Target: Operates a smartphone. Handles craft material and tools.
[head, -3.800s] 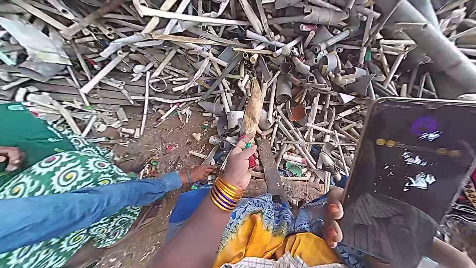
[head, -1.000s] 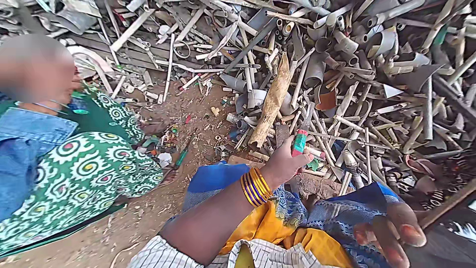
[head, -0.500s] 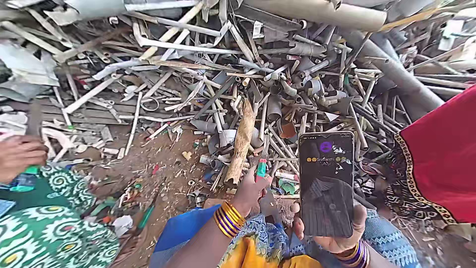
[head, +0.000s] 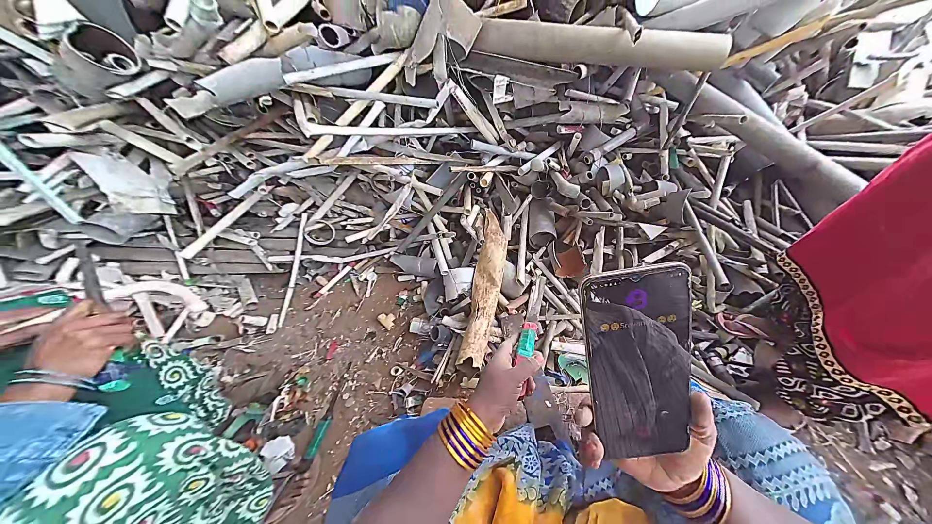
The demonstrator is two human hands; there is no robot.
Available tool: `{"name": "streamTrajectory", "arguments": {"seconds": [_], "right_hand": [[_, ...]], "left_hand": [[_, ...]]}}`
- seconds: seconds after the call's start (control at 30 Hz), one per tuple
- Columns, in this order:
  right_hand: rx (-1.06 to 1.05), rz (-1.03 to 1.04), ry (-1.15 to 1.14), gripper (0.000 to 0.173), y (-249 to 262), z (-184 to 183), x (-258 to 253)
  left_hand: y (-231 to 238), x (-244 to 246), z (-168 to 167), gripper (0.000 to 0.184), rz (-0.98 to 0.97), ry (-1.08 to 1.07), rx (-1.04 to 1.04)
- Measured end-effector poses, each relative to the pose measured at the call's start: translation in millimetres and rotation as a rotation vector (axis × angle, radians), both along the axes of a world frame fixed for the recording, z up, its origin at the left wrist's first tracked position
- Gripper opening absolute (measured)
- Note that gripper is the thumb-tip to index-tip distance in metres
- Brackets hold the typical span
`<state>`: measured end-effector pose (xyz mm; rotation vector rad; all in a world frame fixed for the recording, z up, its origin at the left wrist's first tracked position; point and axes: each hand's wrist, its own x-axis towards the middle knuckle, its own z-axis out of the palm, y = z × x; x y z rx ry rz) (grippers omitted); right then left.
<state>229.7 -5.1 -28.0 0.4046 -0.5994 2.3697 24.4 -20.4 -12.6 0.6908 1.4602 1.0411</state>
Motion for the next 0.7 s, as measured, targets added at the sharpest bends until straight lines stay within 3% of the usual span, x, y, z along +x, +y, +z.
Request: {"name": "streamTrajectory", "arguments": {"seconds": [0.7], "right_hand": [[0.012, -0.035, 0.018, 0.064, 0.7, 0.7, 3.0]], "left_hand": [[3.0, 3.3, -4.0, 0.058, -0.020, 0.005, -0.006]]}}
